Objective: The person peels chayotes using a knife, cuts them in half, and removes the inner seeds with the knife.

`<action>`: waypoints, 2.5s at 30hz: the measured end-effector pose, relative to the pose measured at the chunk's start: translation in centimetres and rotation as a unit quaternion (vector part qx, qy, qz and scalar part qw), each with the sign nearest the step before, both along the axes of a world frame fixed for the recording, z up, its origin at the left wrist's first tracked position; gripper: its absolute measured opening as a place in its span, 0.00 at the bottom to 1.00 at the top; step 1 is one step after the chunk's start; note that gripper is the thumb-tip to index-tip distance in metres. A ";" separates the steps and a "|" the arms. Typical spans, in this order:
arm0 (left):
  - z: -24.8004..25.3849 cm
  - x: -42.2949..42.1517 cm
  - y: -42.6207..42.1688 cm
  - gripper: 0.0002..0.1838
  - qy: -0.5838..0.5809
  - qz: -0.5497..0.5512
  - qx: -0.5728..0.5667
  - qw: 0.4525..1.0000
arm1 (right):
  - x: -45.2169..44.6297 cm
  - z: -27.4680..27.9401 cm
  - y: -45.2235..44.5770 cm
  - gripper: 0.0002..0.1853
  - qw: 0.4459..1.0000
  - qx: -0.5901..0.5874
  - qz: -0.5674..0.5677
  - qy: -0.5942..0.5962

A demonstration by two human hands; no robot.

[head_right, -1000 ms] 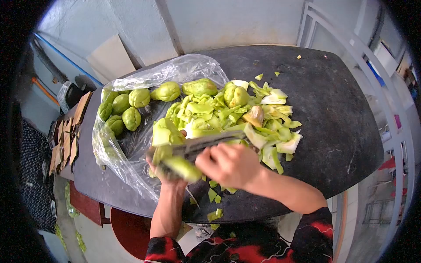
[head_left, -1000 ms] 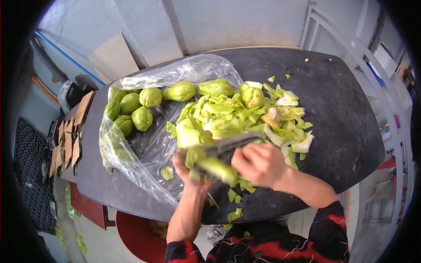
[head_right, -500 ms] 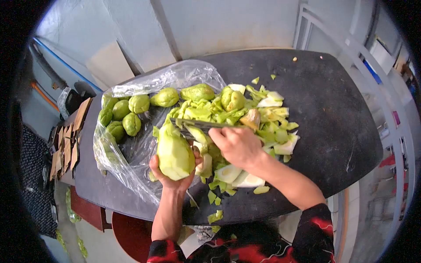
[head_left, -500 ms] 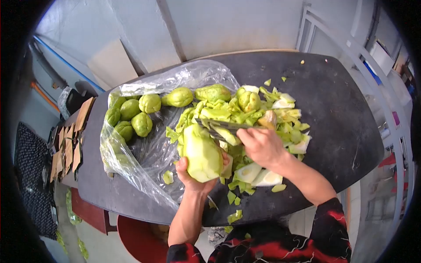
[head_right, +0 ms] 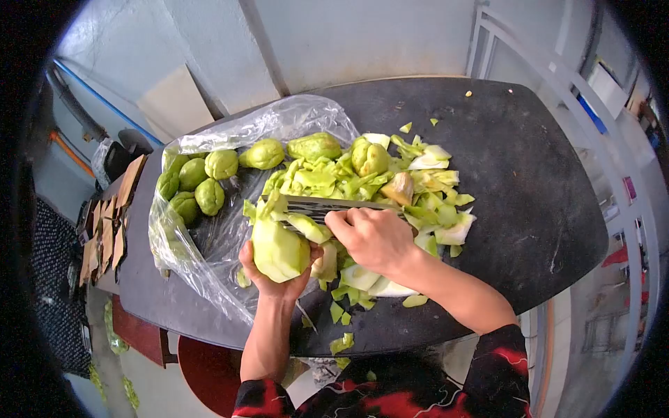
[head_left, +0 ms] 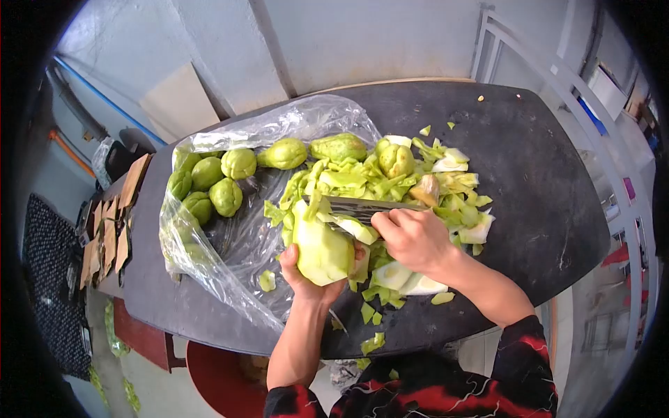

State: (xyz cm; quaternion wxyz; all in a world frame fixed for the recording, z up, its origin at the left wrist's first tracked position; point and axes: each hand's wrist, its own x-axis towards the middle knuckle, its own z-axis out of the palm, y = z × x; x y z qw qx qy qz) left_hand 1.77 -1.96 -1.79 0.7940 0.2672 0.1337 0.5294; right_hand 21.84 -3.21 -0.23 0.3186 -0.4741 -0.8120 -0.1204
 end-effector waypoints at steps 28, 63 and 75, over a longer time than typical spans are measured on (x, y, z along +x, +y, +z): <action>0.9 0.1 0.5 0.44 -0.180 -0.006 -0.152 0.972 | -3.0 1.4 -2.6 0.04 0.968 0.192 0.126 -0.099; 0.5 -1.4 1.3 0.51 -0.091 -0.027 -0.008 0.995 | -1.9 2.5 -2.6 0.05 0.986 0.125 0.102 -0.053; 0.4 -1.0 1.5 0.50 -0.069 -0.058 0.018 0.996 | -2.0 2.7 -3.3 0.07 0.981 0.138 0.139 -0.015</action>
